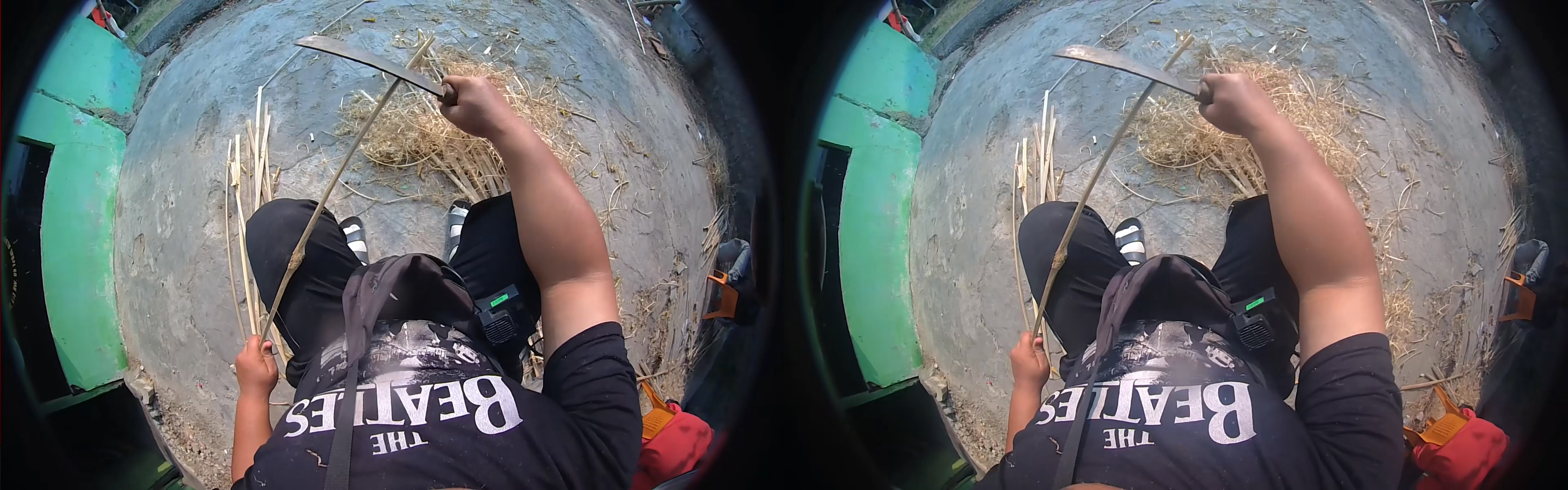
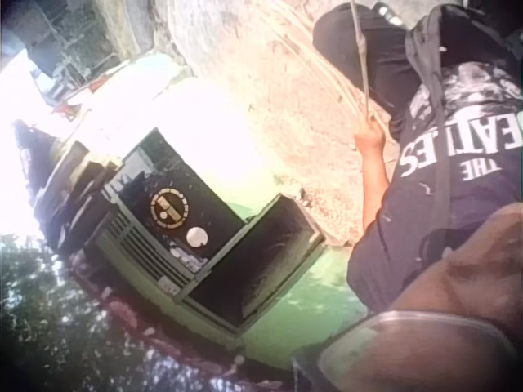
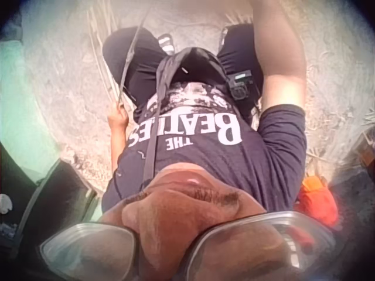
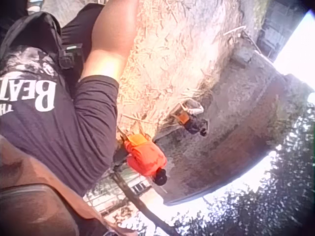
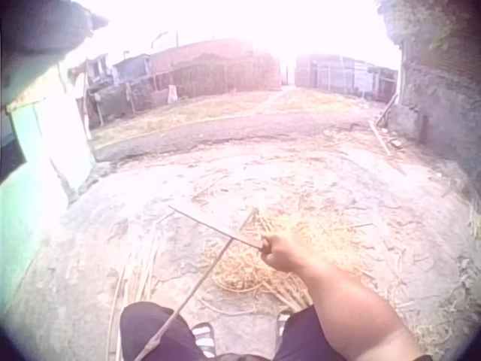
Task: The person shapes and shaves a bamboo strip by scraping it with a machete.
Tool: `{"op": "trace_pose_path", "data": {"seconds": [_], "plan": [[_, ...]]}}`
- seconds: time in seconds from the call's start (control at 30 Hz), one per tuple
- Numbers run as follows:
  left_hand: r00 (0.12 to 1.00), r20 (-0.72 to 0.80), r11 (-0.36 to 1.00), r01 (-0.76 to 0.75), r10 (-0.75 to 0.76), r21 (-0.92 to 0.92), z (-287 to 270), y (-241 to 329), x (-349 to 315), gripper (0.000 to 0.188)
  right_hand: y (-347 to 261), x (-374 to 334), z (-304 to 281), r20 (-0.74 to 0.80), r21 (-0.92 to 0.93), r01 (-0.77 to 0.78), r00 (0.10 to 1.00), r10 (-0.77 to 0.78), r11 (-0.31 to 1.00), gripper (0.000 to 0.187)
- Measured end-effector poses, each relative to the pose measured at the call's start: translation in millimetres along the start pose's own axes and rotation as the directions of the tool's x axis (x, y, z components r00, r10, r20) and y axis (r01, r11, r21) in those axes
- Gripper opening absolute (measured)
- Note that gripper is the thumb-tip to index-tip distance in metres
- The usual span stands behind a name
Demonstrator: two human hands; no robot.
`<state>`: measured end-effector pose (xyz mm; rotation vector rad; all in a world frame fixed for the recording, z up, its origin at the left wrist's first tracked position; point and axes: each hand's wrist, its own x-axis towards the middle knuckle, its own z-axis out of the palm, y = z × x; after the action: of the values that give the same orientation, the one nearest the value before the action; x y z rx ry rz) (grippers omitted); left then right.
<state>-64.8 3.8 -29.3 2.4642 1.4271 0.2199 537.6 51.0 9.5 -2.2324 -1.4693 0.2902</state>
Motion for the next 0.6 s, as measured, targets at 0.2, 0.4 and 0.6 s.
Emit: {"op": "trace_pose_path", "data": {"seconds": [0.2,0.4,0.6], "plan": [[1.000,0.005,1.000,0.008,-0.008,-0.017,2,-2,4,0.022,15,9,-1,-0.027,0.039,-0.089,0.996,0.090,0.995,0.018],[0.996,0.085,0.995,0.015,-0.006,-0.101,-11,1,4,0.024,16,3,2,-0.167,0.116,-0.070,0.982,0.088,0.991,0.018],[0.997,0.078,0.997,0.023,-0.017,-0.068,-10,2,6,0.030,-7,3,-2,0.064,-0.159,0.063,0.997,-0.054,0.985,0.013]]}}
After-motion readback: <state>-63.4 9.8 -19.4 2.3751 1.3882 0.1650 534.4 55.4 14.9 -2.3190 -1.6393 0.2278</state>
